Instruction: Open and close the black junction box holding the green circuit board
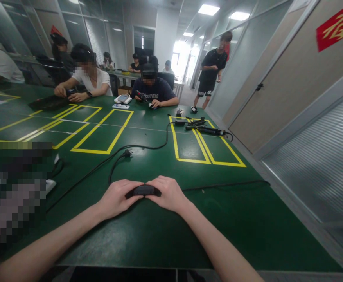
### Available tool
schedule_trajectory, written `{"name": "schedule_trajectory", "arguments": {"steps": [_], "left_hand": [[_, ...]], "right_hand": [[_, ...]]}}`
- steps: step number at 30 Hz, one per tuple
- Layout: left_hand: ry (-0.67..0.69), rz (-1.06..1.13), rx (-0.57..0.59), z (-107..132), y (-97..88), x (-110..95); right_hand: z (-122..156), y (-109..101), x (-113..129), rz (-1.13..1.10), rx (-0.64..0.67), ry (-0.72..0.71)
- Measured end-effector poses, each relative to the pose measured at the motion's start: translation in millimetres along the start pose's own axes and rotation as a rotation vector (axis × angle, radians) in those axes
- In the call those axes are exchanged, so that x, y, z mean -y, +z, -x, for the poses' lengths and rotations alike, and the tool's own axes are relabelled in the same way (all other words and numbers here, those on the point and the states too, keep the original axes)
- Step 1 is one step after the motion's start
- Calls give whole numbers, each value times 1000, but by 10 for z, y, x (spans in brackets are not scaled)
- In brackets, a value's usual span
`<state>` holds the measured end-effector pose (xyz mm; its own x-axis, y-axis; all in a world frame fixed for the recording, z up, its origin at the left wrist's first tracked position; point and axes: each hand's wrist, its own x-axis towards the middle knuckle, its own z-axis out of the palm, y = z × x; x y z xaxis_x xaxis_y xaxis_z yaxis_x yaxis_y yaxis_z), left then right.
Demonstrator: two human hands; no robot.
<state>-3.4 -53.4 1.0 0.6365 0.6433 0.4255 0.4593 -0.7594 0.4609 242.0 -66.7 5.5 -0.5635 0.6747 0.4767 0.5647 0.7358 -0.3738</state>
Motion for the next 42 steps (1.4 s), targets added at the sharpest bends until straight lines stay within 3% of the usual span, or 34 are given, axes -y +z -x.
{"name": "schedule_trajectory", "arguments": {"steps": [14, 22, 31, 34, 39, 42], "left_hand": [[46, 20, -6, -50, -26, -3], [73, 19, 8, -48, -35, 25], [98, 16, 34, -59, -28, 3], [168, -33, -16, -55, -25, 10], [302, -90, -77, -51, -25, 5], [317, -106, -124, -61, -42, -6]], "right_hand": [[40, 15, 24, 38, -39, 14], [37, -8, 37, -38, 43, 115], [43, 1, 31, -79, 42, 98], [29, -37, 66, -275, 69, 248], [17, -112, 114, -904, 284, 599], [4, -107, 123, -964, 218, 648]]}}
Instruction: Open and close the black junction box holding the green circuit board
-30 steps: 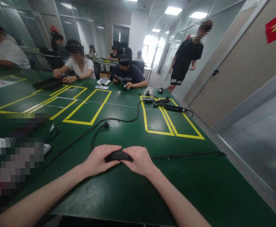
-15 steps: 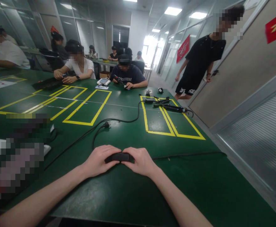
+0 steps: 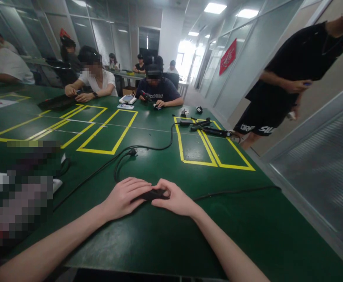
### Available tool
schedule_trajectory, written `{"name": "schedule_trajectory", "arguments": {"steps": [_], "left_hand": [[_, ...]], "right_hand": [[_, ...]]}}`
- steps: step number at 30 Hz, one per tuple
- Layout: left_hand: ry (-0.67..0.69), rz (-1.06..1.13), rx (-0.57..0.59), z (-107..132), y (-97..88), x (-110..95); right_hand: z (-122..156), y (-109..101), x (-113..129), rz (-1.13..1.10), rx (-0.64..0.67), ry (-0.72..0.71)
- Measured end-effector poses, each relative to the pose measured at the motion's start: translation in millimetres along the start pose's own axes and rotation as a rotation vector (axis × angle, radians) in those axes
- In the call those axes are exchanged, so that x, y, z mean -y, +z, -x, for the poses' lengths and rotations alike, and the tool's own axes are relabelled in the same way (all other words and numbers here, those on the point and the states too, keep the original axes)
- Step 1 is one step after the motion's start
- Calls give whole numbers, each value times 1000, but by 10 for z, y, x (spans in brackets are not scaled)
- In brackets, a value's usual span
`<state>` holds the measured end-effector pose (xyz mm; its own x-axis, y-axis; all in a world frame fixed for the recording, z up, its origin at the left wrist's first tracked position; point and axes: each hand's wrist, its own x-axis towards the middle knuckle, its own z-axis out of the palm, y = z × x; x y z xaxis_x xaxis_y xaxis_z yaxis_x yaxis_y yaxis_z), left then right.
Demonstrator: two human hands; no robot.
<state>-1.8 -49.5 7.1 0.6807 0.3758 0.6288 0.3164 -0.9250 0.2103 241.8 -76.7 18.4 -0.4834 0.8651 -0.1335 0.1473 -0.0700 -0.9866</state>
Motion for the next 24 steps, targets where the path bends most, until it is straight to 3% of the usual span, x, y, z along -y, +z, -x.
{"name": "schedule_trajectory", "arguments": {"steps": [4, 8, 14, 19, 22, 24], "left_hand": [[-64, -94, -148, -20, -53, 22], [-118, -161, -281, -17, -94, 56], [-152, -12, -136, 21, -44, 86], [-187, 82, -47, 42, -23, 90], [-218, 102, 3, 48, -27, 87], [-232, 114, 37, 49, -29, 85]], "right_hand": [[-23, -52, 43, -154, -119, -59], [36, -306, 154, -295, -300, -58], [298, -904, 358, -436, -683, -307], [482, -1432, 316, -176, -1050, -462], [492, -1725, 82, 129, -1328, -359], [498, -1889, -128, 340, -1425, -241]]}}
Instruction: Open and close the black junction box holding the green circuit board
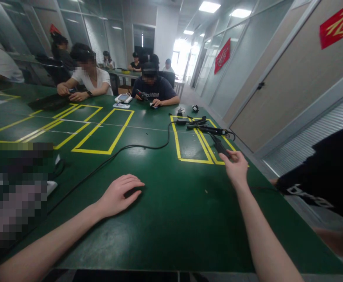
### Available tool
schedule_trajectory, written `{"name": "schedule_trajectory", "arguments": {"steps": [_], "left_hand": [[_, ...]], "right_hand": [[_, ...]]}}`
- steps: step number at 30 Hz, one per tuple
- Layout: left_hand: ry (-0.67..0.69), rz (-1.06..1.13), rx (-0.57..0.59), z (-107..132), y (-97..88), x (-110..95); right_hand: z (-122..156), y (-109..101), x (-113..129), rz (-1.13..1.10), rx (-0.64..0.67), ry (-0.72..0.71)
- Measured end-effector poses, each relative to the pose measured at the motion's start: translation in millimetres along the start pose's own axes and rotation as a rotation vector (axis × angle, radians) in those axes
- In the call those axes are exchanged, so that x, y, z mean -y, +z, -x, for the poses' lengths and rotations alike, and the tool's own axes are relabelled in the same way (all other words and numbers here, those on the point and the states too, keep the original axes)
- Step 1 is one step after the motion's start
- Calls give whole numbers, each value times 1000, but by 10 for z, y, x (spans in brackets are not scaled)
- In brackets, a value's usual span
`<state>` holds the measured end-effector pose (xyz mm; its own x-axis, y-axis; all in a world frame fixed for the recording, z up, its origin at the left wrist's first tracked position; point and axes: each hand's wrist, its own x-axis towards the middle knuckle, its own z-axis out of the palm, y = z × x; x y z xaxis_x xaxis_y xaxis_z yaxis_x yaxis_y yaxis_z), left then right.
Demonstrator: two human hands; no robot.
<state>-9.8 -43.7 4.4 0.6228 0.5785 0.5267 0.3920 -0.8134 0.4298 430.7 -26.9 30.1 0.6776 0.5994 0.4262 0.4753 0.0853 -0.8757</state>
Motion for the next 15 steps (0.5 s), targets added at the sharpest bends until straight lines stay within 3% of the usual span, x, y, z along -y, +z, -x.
{"name": "schedule_trajectory", "arguments": {"steps": [6, 15], "left_hand": [[-25, 23, 44, 0, -2, 7], [-38, 43, 76, 6, -19, 5]], "right_hand": [[-93, -143, -602, 518, -9, 4], [-153, -190, -754, 569, 42, -39]]}}
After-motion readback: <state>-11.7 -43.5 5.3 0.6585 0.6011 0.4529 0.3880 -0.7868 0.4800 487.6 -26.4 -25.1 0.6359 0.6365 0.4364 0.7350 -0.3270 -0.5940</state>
